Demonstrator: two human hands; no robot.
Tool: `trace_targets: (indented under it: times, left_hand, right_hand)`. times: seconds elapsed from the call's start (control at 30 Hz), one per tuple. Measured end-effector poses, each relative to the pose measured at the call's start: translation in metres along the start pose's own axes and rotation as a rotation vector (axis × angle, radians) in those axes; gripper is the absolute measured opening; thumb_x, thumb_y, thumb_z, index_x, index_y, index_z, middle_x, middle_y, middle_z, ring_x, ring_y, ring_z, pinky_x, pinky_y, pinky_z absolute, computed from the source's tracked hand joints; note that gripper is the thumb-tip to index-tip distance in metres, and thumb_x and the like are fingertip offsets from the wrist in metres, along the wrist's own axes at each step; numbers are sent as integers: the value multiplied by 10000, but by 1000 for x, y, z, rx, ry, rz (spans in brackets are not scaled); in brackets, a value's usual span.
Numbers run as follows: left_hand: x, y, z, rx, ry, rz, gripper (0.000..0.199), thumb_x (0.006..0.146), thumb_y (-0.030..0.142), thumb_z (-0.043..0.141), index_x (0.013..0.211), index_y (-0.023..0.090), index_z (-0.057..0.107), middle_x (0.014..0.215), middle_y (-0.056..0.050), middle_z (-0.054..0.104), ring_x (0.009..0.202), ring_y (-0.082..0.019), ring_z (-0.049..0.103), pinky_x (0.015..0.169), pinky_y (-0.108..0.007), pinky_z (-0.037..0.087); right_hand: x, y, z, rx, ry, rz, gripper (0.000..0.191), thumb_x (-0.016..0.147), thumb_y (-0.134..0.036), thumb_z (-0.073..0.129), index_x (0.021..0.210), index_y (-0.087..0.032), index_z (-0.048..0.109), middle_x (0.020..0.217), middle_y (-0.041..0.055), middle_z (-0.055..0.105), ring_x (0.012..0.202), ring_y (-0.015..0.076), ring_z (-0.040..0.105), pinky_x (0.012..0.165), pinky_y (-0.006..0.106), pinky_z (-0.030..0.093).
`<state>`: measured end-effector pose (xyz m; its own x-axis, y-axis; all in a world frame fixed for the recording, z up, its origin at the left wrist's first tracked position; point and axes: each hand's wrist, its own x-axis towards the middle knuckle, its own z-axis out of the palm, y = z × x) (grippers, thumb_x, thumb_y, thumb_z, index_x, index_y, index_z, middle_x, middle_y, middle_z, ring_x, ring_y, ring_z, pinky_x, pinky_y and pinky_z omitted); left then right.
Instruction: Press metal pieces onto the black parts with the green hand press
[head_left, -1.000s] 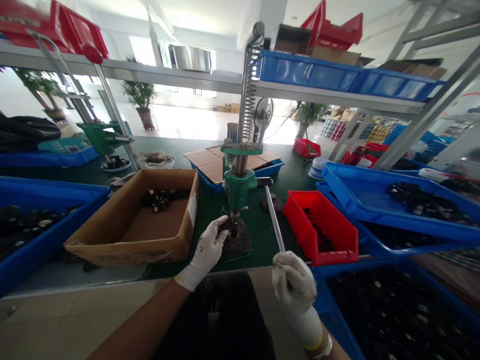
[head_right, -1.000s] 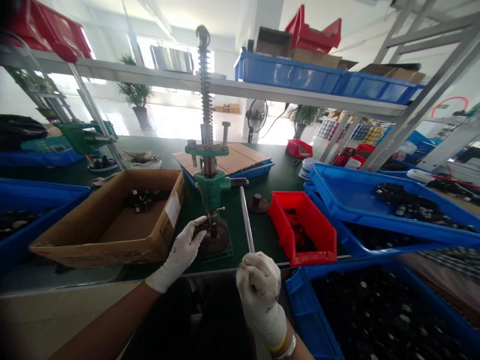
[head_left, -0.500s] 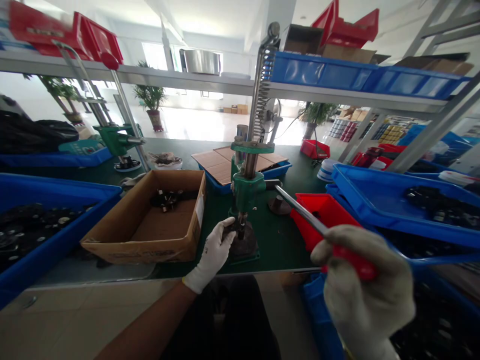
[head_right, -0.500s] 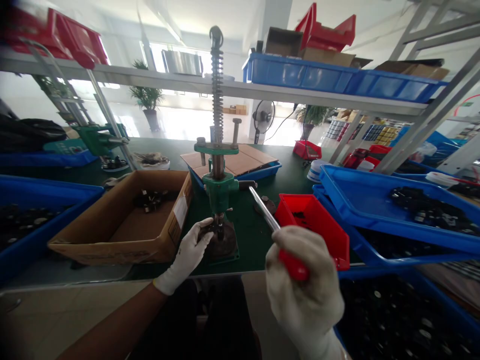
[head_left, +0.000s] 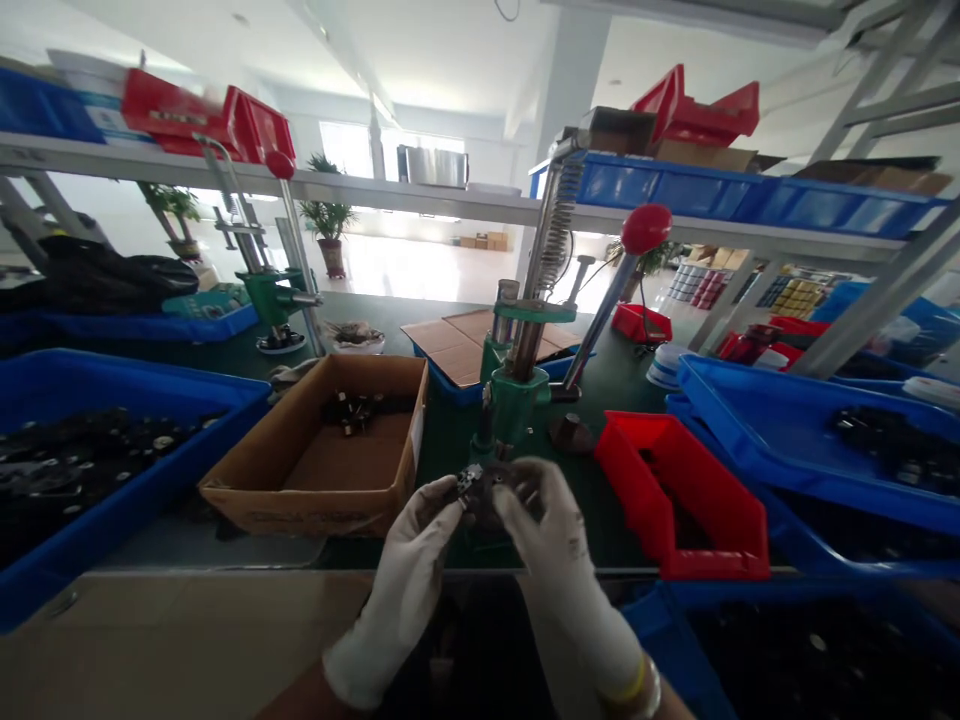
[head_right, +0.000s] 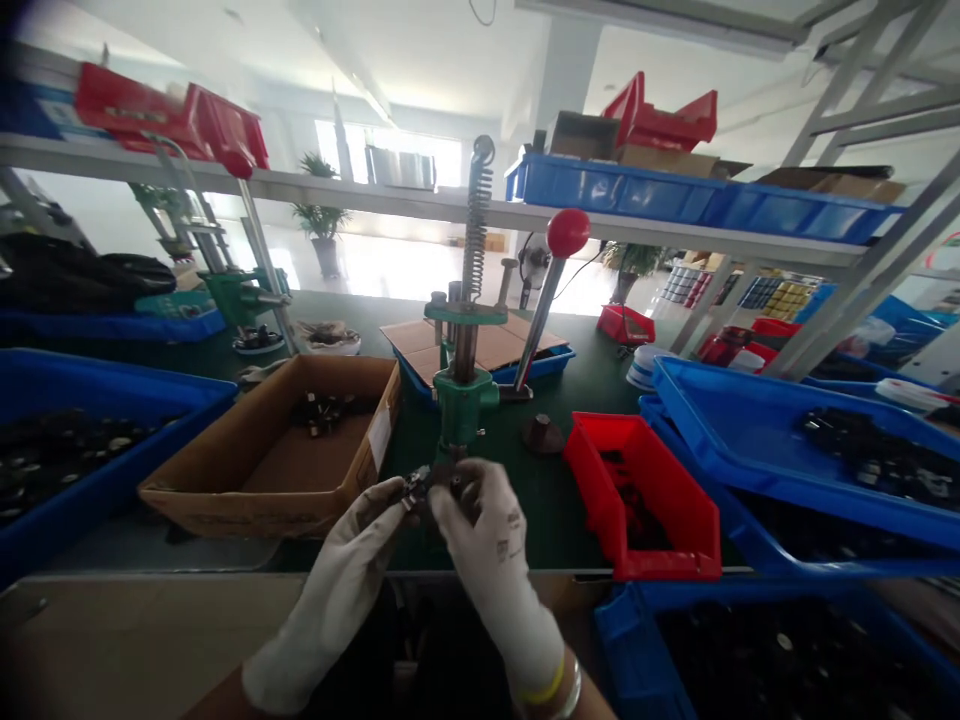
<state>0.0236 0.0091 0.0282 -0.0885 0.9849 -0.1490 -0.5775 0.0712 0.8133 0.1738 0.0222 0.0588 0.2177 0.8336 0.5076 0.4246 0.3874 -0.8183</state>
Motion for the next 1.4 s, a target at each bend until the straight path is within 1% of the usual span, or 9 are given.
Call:
trace_targets:
  times: [0.07, 0.13, 0.27, 0.4, 0.63, 0.83, 1.0, 1.13, 1.4]
  left_hand:
    - [-18, -1, -7, 32, -48, -52, 524, 713, 413, 890, 1151, 198, 698, 1154, -79, 739, 1045, -206, 704, 947, -289, 568]
    - [-32, -4, -22, 205, -112, 0, 450, 829, 454, 785, 1195, 213, 682, 1205, -99, 715, 1110, -235, 691, 977, -314, 571]
    - [-44, -3, -61, 822, -234, 466, 245, 962, 288, 617, 1201, 259, 662, 1275, -86, 648, 1205, -209, 645, 1040, -289, 546]
    - [-52, 7, -85, 996, -330, 839, 370, 969, 171, 556, 1315, 300, 580, 1197, -80, 673, 1116, -203, 682, 968, -289, 596]
    - [-71, 17, -96, 1011, -306, 724, 282, 1022, 341, 495, 1287, 319, 588, 1011, -77, 703, 838, -217, 708, 757, -332, 660]
    - [-71, 6, -125, 1083, -251, 831, 422, 1027, 321, 508, 1447, 353, 487, 1158, -87, 734, 1012, -231, 743, 845, -353, 662]
    - [-80, 7, -139, 1203, -223, 968, 557, 996, 194, 552, 1526, 326, 439, 1375, -91, 668, 1226, -242, 674, 1043, -381, 596]
    - [-85, 12, -137, 1234, -250, 1012, 670, 971, 90, 552, 1583, 268, 345, 1466, -111, 603, 1384, -234, 565, 1145, -365, 520]
    - [-97, 28, -112, 1259, -308, 993, 654, 978, 102, 528, 1580, 268, 332, 1333, -126, 673, 1266, -228, 658, 1064, -316, 576]
  right_hand:
    - [-35, 14, 13, 13, -161, -20, 113, 910, -277, 663, 983, -191, 653, 830, 29, 685, 699, 145, 637, 608, 256, 518]
    - [-52, 17, 17, 0, -182, -147, 48, 933, -206, 604, 901, -196, 638, 858, 33, 698, 741, 148, 654, 650, 261, 514]
    - [-59, 10, 10, -141, -299, -508, 105, 991, -236, 572, 894, -212, 605, 831, 14, 695, 706, 158, 652, 643, 284, 467]
    - [-67, 5, 9, -169, -374, -591, 190, 1044, -387, 522, 980, -227, 602, 849, 13, 706, 687, 159, 663, 616, 287, 439]
    - [-78, 12, 26, -49, -504, -629, 43, 991, -198, 534, 963, -221, 557, 813, 10, 663, 687, 151, 642, 638, 277, 448]
    - [-77, 8, 37, -12, -572, -691, 96, 958, -131, 545, 937, -225, 546, 763, -9, 633, 640, 138, 622, 593, 252, 462]
    - [-82, -5, 42, 55, -573, -558, 110, 948, -113, 533, 949, -222, 521, 791, -1, 625, 682, 138, 622, 645, 251, 472]
    - [-83, -14, 38, 126, -594, -572, 115, 890, -139, 584, 901, -218, 502, 763, -4, 617, 660, 131, 598, 623, 245, 448]
    - [-85, -27, 19, 194, -695, -355, 108, 806, -116, 574, 814, -211, 525, 714, -25, 592, 612, 96, 565, 578, 199, 431]
